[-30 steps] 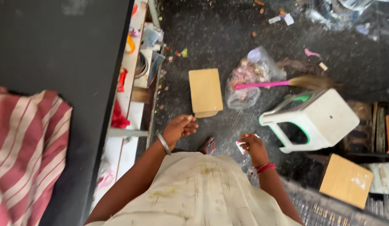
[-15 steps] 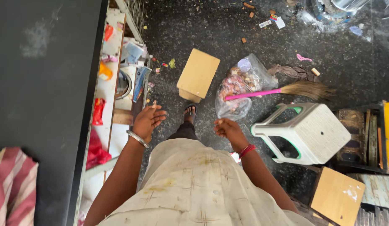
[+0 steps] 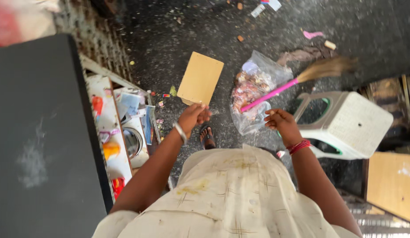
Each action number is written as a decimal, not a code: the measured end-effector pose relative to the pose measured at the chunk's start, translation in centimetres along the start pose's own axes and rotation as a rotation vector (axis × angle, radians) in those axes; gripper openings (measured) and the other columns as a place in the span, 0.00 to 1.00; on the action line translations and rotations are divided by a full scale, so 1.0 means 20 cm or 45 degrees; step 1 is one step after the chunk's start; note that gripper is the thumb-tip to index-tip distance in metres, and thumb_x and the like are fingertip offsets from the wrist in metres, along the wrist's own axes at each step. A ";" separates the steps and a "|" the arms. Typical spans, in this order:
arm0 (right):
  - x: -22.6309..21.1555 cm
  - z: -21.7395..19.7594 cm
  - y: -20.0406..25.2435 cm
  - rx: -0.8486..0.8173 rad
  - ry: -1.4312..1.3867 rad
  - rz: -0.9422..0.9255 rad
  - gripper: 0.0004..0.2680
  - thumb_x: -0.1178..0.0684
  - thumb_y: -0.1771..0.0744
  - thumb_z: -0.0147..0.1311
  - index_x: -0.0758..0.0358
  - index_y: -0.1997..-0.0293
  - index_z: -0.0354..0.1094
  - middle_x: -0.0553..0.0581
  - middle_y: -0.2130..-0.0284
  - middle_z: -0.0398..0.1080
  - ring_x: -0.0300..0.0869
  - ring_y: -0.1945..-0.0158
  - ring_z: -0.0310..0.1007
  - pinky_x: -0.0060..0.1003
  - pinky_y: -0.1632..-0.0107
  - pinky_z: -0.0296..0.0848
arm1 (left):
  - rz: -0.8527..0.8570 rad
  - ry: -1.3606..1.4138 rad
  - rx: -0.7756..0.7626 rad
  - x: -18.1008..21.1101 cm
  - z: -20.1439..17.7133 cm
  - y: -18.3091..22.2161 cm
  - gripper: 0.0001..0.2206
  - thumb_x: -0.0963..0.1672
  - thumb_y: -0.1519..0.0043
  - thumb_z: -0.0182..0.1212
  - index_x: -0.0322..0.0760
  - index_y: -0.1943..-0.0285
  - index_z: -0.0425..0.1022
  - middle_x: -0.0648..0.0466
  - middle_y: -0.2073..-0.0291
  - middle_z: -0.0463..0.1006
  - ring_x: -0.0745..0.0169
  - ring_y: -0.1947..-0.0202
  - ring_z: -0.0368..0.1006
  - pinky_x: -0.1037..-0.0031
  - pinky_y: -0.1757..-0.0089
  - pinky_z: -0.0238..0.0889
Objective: The person sweeps the floor of a bakery with a small broom, gathering debris near a plastic bag, and moves several metal bread racks to clean the area beneath them.
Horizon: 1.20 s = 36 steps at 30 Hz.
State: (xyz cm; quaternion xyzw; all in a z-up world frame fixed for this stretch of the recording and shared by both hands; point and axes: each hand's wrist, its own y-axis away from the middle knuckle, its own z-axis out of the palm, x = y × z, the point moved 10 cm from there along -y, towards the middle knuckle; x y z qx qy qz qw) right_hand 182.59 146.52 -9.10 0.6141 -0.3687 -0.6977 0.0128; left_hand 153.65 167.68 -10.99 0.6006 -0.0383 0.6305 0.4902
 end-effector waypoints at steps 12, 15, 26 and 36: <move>0.24 -0.58 -0.10 0.262 -0.389 0.342 0.10 0.52 0.30 0.45 0.63 0.48 0.69 0.52 0.64 0.74 0.38 0.63 0.72 0.32 0.56 0.72 | -0.145 -0.062 -0.228 0.22 0.73 -0.68 0.17 0.52 0.33 0.54 0.36 0.47 0.72 0.54 0.59 0.83 0.70 0.64 0.77 0.77 0.63 0.65; 0.42 -0.81 -0.31 0.265 -0.561 0.402 0.10 0.50 0.28 0.43 0.64 0.47 0.68 0.53 0.66 0.72 0.39 0.64 0.72 0.33 0.59 0.71 | -0.282 -0.064 -0.240 0.00 0.84 -0.85 0.17 0.53 0.33 0.53 0.40 0.45 0.72 0.55 0.59 0.82 0.72 0.64 0.77 0.80 0.63 0.65; 1.28 -1.47 -1.42 0.072 0.486 0.488 0.12 0.50 0.32 0.50 0.68 0.54 0.75 0.61 0.66 0.77 0.50 0.63 0.76 0.45 0.58 0.75 | -0.601 0.088 0.116 -0.80 1.05 -1.81 0.18 0.52 0.36 0.59 0.39 0.43 0.73 0.51 0.60 0.83 0.65 0.65 0.78 0.77 0.67 0.64; 2.30 -1.24 -2.48 0.162 -0.252 1.022 0.07 0.53 0.32 0.54 0.64 0.56 0.74 0.69 0.63 0.75 0.55 0.62 0.78 0.52 0.58 0.78 | -0.675 0.814 0.414 -1.89 0.56 -2.71 0.14 0.50 0.33 0.52 0.43 0.44 0.74 0.49 0.58 0.83 0.58 0.57 0.79 0.72 0.58 0.73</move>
